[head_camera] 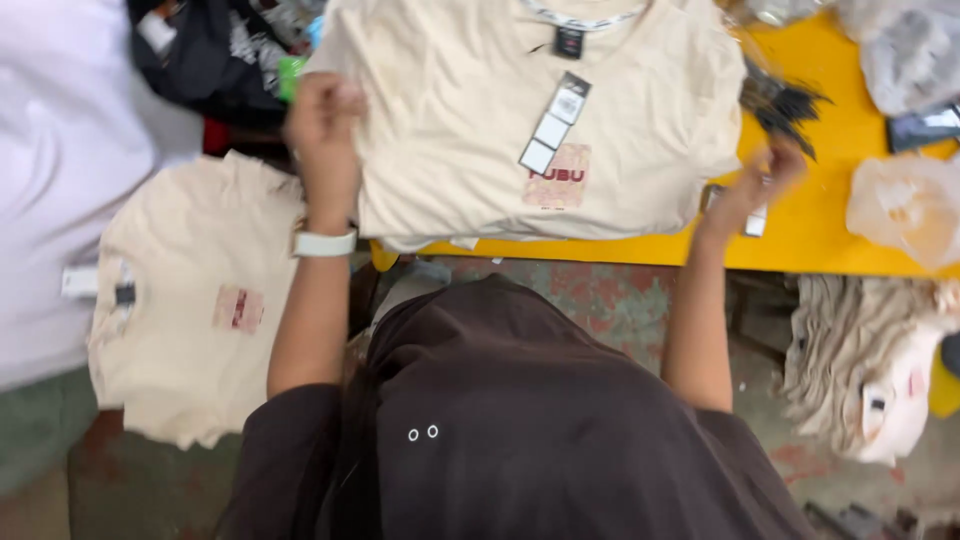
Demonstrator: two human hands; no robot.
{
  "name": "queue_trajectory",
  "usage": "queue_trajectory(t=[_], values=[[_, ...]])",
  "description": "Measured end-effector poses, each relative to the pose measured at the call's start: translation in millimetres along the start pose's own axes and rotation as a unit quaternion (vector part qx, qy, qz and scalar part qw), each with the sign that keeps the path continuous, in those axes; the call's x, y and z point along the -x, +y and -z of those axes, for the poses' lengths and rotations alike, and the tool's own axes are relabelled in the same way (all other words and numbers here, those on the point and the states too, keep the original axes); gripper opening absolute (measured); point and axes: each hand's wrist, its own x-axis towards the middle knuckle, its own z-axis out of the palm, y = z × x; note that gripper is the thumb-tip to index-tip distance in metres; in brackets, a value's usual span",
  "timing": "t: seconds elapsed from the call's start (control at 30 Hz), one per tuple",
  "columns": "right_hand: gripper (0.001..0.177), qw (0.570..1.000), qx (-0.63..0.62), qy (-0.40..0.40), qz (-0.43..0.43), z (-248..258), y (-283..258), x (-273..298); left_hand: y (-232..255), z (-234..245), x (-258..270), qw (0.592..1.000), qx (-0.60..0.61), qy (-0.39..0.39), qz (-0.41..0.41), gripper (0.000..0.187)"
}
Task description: Attach size stickers to t-shirts and fold them for packaging
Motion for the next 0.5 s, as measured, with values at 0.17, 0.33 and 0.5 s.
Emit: queue_trajectory(t=[0.17,0.33,0.5], values=[[0.031,0.924,0.035,-0.058,-0.375,86.1,25.9,110.1,19.9,73.2,104.8,0.961,-0.244,0.059,0.118,0.007],[0.02,0.948,0.006,-0.033,-0.317,75.8,36.0,120.9,15.5,38.5,133.3,0.95,-0.294,0.031,0.098,0.026],[0.02,0.954,-0.058,0.003,-0.295,76.2,3.9,78.5,34.3,10.8,128.7,0.952,-0.3,0.06,0.003,0.023]])
